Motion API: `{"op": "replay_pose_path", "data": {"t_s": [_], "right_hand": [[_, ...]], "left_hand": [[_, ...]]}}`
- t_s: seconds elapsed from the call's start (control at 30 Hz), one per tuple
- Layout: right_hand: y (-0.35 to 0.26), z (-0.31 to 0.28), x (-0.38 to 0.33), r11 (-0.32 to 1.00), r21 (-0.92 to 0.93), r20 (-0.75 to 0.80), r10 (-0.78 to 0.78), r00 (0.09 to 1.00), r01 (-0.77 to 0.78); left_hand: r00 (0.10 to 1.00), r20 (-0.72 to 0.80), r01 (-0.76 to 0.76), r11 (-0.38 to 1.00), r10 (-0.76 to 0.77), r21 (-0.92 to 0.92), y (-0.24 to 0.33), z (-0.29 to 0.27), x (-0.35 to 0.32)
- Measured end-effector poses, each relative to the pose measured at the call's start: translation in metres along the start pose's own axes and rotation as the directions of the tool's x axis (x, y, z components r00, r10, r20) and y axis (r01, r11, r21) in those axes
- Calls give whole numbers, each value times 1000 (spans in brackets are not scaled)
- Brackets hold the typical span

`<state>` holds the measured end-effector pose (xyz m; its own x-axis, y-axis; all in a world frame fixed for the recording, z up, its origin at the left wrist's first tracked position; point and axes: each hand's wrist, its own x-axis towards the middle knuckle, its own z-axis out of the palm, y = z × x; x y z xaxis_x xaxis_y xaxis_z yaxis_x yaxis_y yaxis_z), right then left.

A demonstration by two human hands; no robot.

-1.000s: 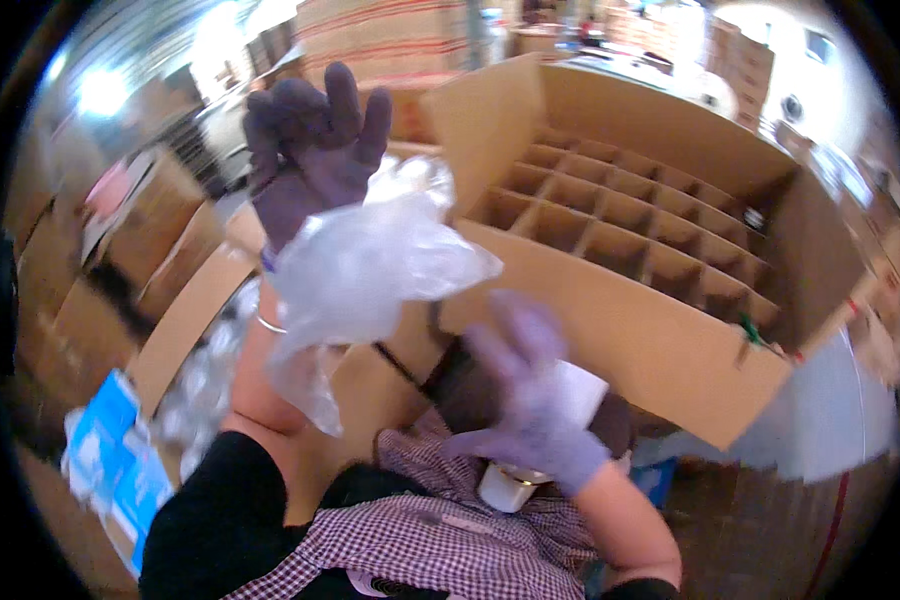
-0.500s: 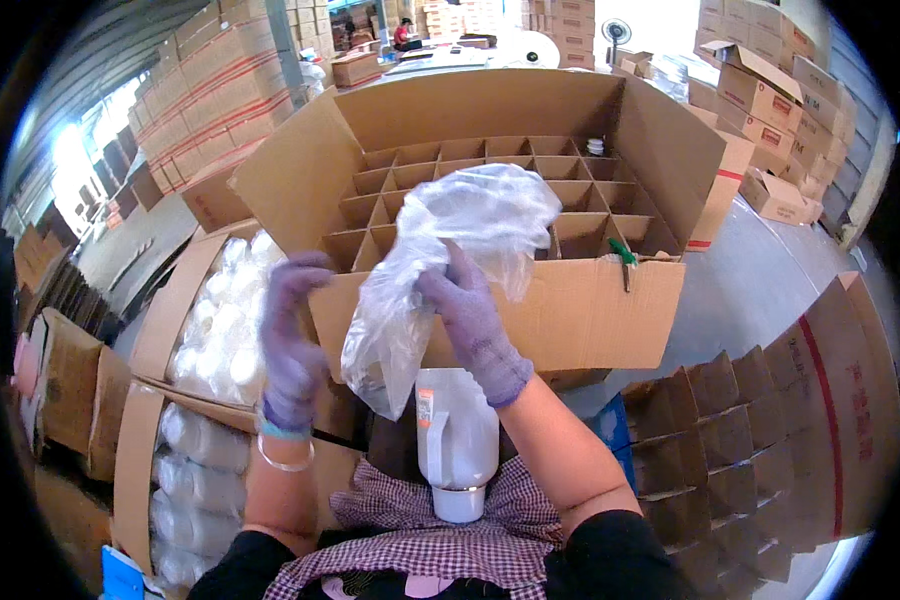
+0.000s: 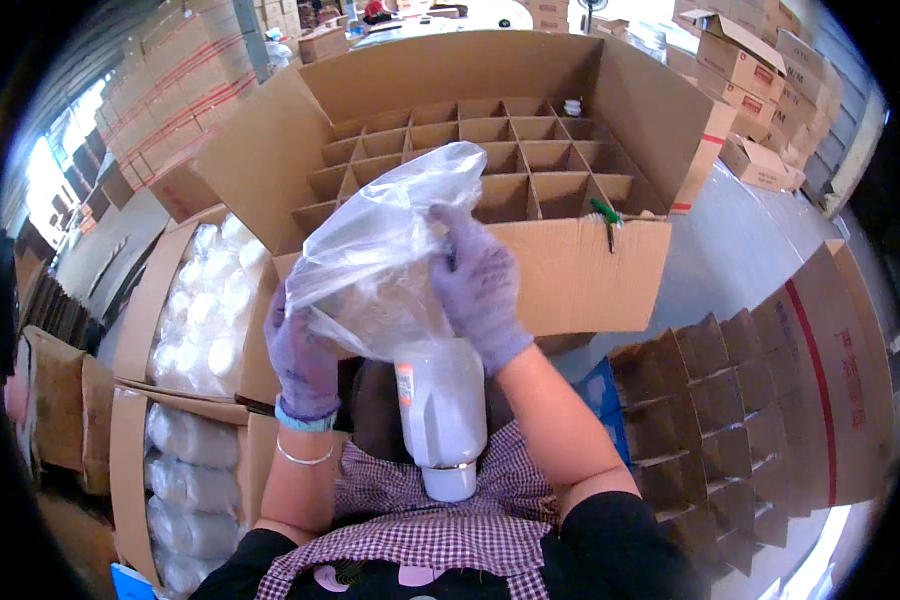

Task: The person sits on the floor in a warehouse and packs white plastic bottles into a cardboard box with dividers. They remove bottles from a larger box, place them into the shipping box, and then cap them with white lids from a blue basin.

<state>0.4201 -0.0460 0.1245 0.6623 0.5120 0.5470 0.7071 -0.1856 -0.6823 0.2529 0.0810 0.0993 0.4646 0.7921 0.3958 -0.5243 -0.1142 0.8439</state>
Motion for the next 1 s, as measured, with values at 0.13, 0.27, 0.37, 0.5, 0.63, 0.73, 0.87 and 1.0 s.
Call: {"op": "replay_pose_path", "data": {"t_s": [0.13,0.27,0.37,0.5,0.63,0.73,0.87,1.0], "right_hand": [[46,6,-13,994,-85,-116,-80,990,70],[109,21,-43,951,-235,11,-203,979,199],[157,30,-69,938,-282,188,-153,970,202],[157,27,-108,975,-82,147,-193,970,207],[90,-24,-136,986,26,223,-166,961,164],[72,-48,-155,944,36,369,-318,873,328],[67,-63,-193,914,-8,518,-344,783,407],[59,-75,-229,994,-44,526,-62,848,100]], "left_hand": [[976,-8,180,824,-219,-537,-33,4,13],[961,113,271,944,-253,-191,-87,-15,23],[945,324,-152,830,-36,536,-135,-37,26],[961,269,-32,939,-65,343,-154,-54,-33],[979,195,-131,892,49,433,-59,-30,-87],[909,370,-365,797,193,481,-30,-43,-97],[630,740,-716,545,234,437,9,-32,-112],[750,609,-338,643,-257,687,-12,-9,-124]]}}
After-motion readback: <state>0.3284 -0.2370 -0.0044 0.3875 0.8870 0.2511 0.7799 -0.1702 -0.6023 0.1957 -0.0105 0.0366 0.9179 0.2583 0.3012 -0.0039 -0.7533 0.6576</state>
